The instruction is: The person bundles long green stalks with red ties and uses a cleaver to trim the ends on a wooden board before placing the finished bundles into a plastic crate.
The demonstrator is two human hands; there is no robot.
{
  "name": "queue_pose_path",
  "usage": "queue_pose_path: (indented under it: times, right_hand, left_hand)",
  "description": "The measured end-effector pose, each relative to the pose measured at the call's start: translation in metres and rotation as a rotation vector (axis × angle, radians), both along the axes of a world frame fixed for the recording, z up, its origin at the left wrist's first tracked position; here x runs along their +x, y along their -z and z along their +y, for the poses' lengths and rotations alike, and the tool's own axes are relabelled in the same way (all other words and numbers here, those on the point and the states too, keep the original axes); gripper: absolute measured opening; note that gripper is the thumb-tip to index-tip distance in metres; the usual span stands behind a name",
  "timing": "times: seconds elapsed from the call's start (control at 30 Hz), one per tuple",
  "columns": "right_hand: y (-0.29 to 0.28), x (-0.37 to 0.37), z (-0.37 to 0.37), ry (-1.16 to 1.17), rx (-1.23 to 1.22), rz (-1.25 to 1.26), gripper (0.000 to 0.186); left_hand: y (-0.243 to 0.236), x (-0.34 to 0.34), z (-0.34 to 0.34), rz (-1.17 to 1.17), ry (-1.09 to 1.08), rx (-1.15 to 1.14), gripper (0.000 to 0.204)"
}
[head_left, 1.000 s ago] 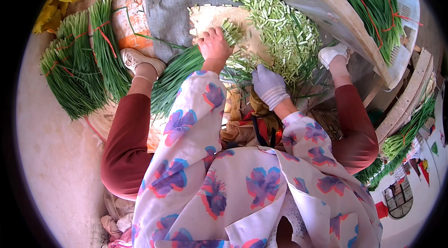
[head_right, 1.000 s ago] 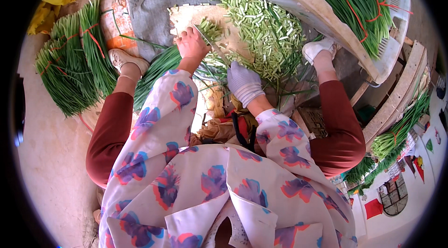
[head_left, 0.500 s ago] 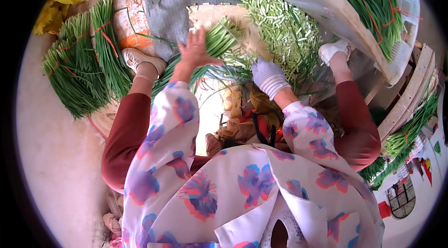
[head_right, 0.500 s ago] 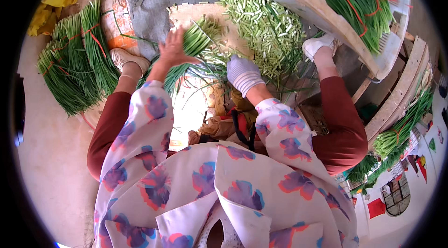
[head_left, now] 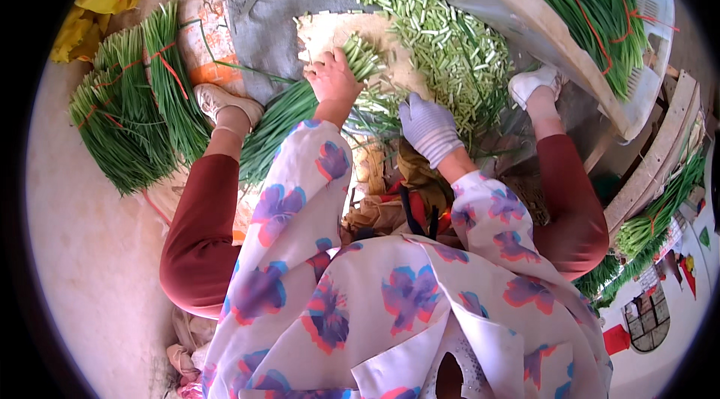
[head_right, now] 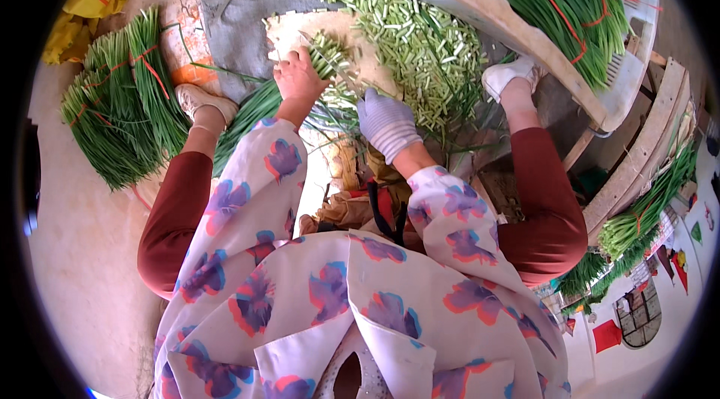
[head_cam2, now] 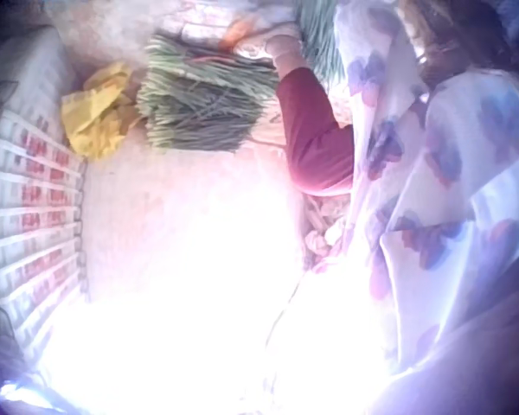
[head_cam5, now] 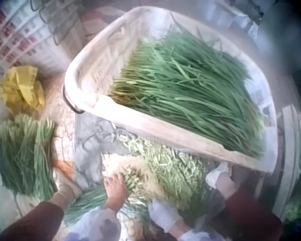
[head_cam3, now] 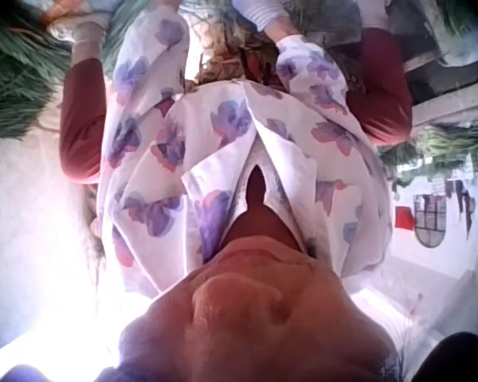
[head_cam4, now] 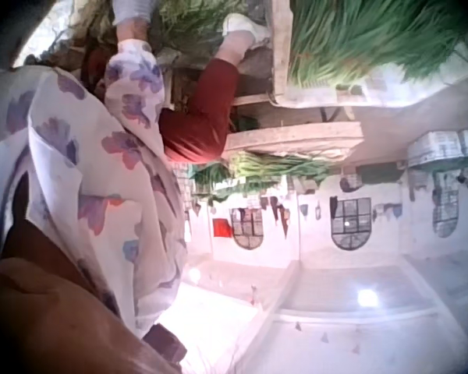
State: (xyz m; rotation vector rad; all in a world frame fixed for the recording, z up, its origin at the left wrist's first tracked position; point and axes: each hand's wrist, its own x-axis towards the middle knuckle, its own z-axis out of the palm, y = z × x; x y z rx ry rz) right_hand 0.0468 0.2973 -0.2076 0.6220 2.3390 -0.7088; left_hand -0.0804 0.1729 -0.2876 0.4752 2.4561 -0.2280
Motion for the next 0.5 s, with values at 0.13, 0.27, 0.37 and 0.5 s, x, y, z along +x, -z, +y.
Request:
queue_pose_path:
  times: [0.13,0.27,0.37,0.5]
  right_hand:
    - [0.004,-0.002,0.003,-0.035,0.003,0.008,0.026]
    - [0.006,-0.004,0.000,-0.077,0.024,-0.025,0.024]
    - [0.006,-0.003,-0.003,-0.108,0.051,-0.028,0.021]
    - [0.008,-0.003,-0.008,-0.107,0.060,-0.105,0.018]
  left_hand:
    - [0.004,0.001,-0.002,0.050,0.029,0.032,0.081]
    - [0.006,0.001,-0.003,0.043,0.001,0.078,0.078]
    - [0.007,-0.001,-0.004,0.045,0.014,0.063,0.079]
    - [0.012,-0.001,-0.004,0.020,-0.002,0.060,0.082]
